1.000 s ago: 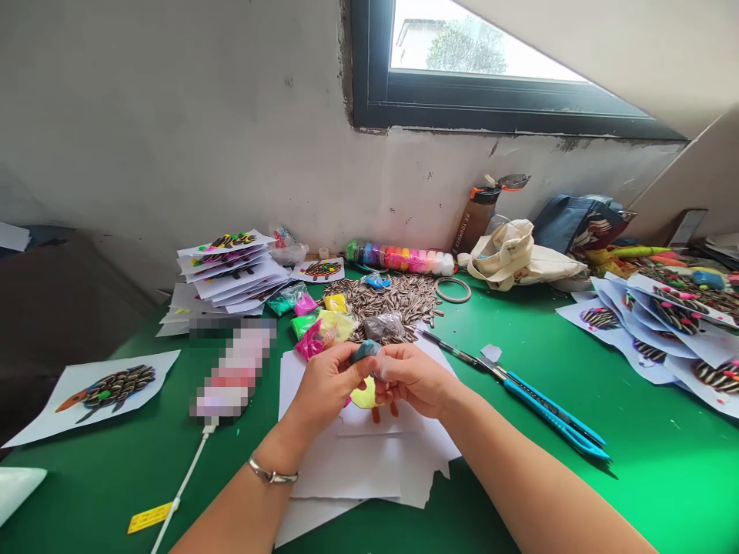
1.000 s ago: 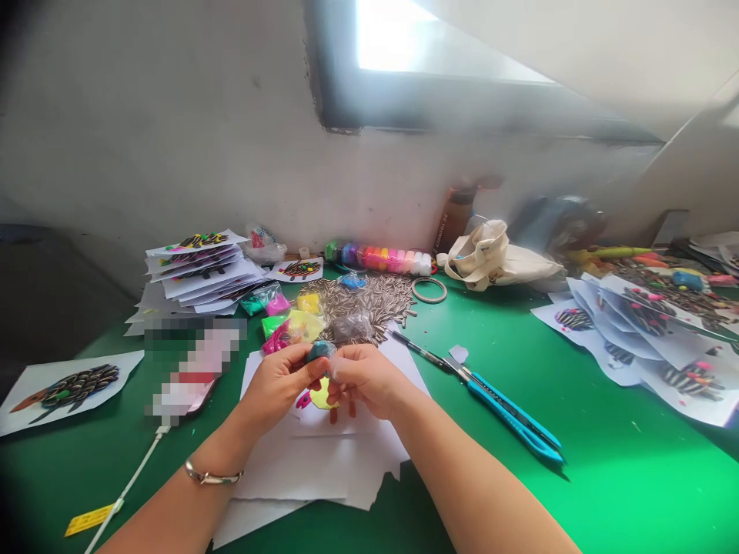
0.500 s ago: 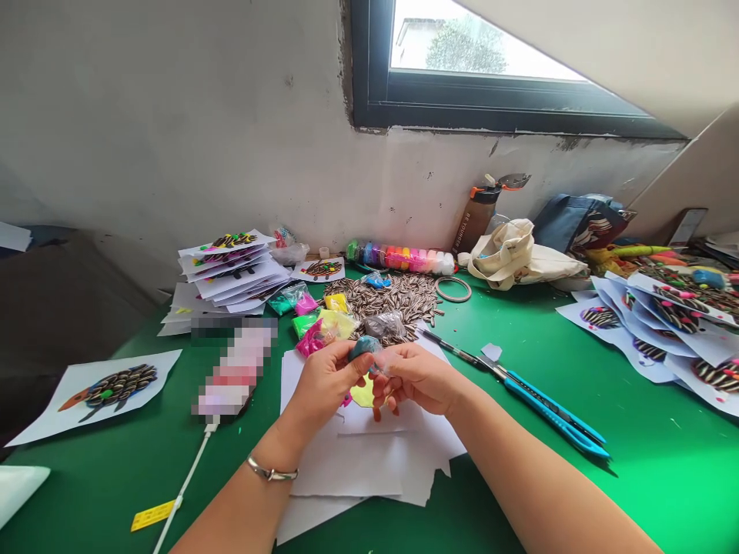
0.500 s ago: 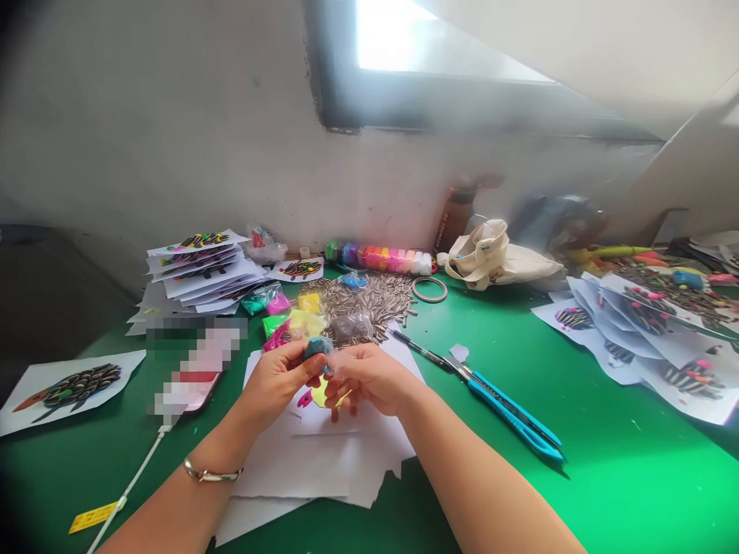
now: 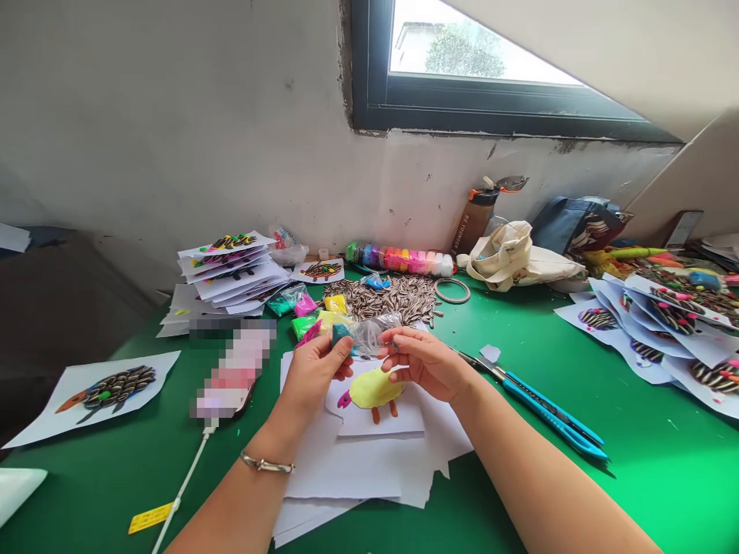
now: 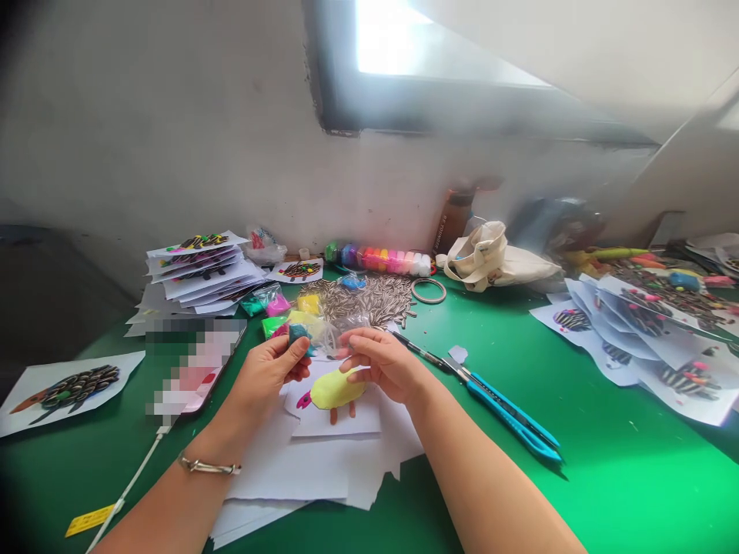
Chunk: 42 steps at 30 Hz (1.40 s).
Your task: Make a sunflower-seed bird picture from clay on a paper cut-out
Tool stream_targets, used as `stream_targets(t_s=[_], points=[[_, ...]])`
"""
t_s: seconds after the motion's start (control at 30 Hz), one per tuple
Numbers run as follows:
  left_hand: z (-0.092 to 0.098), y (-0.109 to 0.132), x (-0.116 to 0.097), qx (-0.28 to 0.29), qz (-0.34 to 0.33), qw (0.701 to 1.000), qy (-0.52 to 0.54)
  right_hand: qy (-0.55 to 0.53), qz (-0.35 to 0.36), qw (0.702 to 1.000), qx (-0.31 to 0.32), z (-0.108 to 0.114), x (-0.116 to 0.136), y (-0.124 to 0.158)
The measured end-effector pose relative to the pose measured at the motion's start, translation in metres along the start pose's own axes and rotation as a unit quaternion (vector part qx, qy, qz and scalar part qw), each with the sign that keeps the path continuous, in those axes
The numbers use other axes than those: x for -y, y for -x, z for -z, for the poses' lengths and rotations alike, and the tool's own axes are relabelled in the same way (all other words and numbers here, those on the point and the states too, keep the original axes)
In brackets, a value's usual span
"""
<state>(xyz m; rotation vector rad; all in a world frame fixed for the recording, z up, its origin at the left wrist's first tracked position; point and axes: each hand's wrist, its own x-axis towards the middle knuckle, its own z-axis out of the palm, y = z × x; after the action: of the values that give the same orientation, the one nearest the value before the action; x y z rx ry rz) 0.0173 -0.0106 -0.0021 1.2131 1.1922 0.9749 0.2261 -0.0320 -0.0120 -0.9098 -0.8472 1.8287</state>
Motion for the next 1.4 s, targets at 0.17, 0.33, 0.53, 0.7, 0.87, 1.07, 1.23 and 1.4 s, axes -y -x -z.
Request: stream_targets(t_s=[0.17, 0.33, 0.53, 0.7, 0.87, 1.07, 1.23, 1.4], points=[[0.013, -0.009, 0.004, -0.070, 0.032, 0.997, -0.005, 0.019, 0.014, 1.000, -0.011, 0.004, 0.000, -0.001], [0.023, -0.015, 0.009, -0.096, 0.021, 0.995, -0.021, 0.041, 0.016, 0.999, -0.018, -0.002, -0.003, -0.001], [0.028, -0.023, 0.018, -0.104, 0.040, 0.994, -0.001, 0.074, 0.045, 0.996, -0.038, -0.009, -0.004, 0.000], [0.033, -0.021, 0.010, -0.159, 0.029, 0.983, -0.090, 0.084, 0.055, 0.994, -0.047, -0.013, -0.005, 0.000], [0.045, -0.012, -0.009, -0.185, -0.011, 0.916, -0.355, 0.112, 0.062, 0.989, -0.075, -0.018, -0.003, 0.003], [0.053, -0.006, -0.016, -0.220, -0.017, 0.841, -0.493, 0.118, 0.059, 0.987, -0.089, -0.024, -0.002, 0.006], [0.047, -0.002, -0.013, -0.226, -0.090, 0.825, -0.511, 0.096, 0.054, 0.990, -0.087, -0.024, -0.004, 0.004], [0.041, -0.006, -0.003, -0.195, -0.165, 0.817, -0.517, 0.095, 0.070, 0.988, -0.095, -0.022, -0.006, 0.001]])
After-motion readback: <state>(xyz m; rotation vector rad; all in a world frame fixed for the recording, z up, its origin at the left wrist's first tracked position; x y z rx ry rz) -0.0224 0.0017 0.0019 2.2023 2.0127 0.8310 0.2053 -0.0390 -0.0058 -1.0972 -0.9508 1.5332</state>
